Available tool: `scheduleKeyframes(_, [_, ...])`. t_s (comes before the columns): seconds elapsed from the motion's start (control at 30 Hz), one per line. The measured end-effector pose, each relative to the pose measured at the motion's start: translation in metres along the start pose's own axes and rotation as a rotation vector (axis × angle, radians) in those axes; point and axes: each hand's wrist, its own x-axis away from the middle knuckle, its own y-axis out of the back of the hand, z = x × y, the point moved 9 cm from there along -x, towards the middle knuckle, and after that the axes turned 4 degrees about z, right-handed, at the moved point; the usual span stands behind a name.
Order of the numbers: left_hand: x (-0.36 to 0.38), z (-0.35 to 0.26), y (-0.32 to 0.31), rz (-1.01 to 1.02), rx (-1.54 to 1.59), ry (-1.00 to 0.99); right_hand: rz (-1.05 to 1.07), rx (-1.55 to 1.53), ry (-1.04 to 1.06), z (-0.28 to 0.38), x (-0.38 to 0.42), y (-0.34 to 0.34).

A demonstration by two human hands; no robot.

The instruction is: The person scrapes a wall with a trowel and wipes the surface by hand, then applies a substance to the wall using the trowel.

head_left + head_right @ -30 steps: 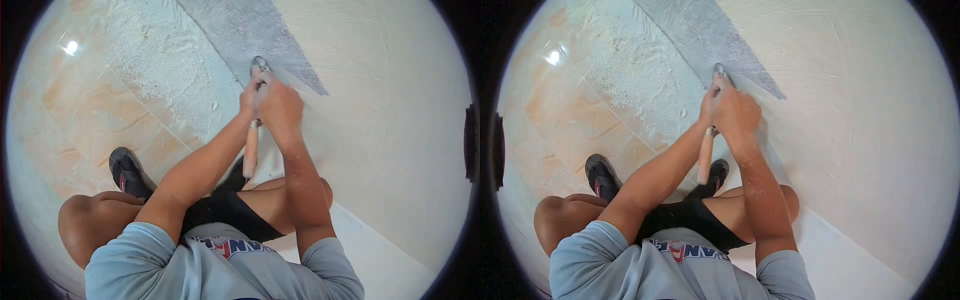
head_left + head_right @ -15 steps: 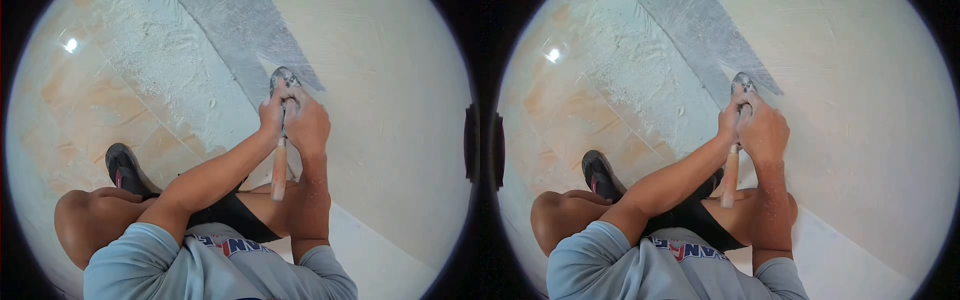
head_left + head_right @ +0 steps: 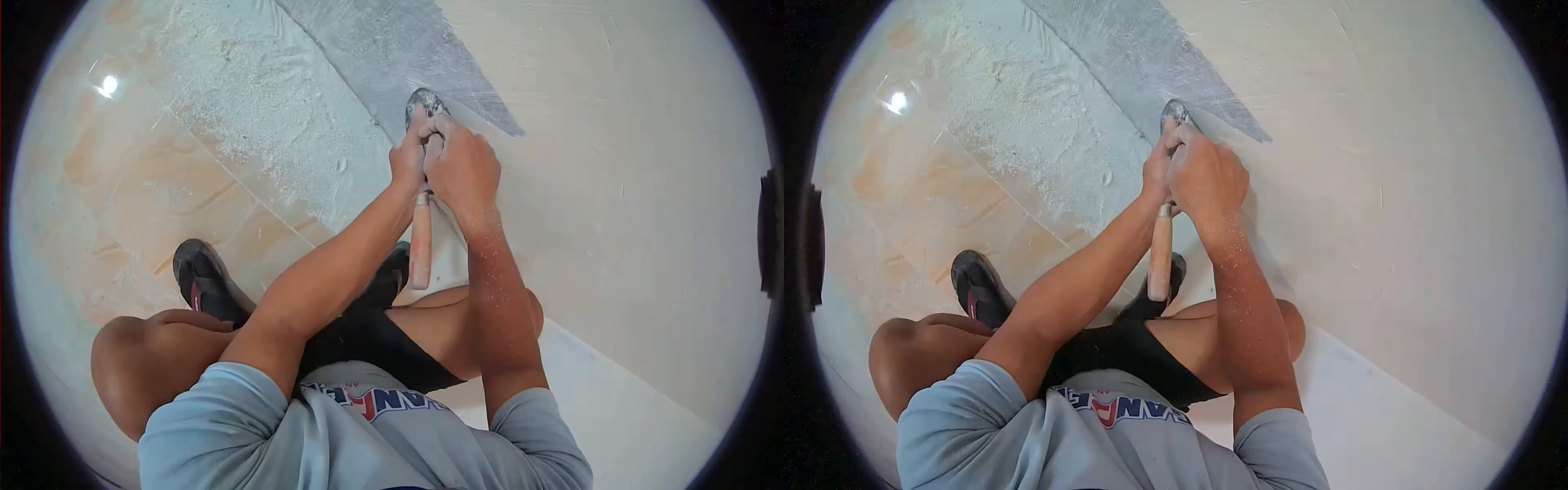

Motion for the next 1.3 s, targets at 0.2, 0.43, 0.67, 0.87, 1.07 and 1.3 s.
scheduleKeyframes(0.2, [0.038, 0.020, -0.036, -0.096, -0.042, -0.078, -0.027, 0.012, -0.030, -0.004, 0.030, 0.045])
scheduleKeyframes(0.43, [-0.004, 0.023, 0.007, -0.076, -0.009, 0.008, 0.039, 0.108, -0.023, 0.015, 0.004, 0.024])
scheduleKeyframes(0.67, [-0.023, -0.028, 0.017, 0.156, 0.037, -0.032, 0.047, 0.090, 0.082, 0.034, -0.029, -0.032])
scheduleKeyframes(0.87, [-0.009, 0.000, 0.001, 0.006, 0.077, -0.096, 0.038, 0.120, 0.048, 0.022, -0.010, 0.006])
scheduleKeyframes(1.07, [0.055, 0.009, -0.051, -0.099, -0.093, -0.096, -0.035, 0.002, 0.006, -0.007, 0.033, 0.050])
scheduleKeyframes(1.3, [0.005, 0.015, -0.013, -0.026, -0.035, -0.073, -0.012, 0.091, -0.005, 0.004, 0.009, 0.027])
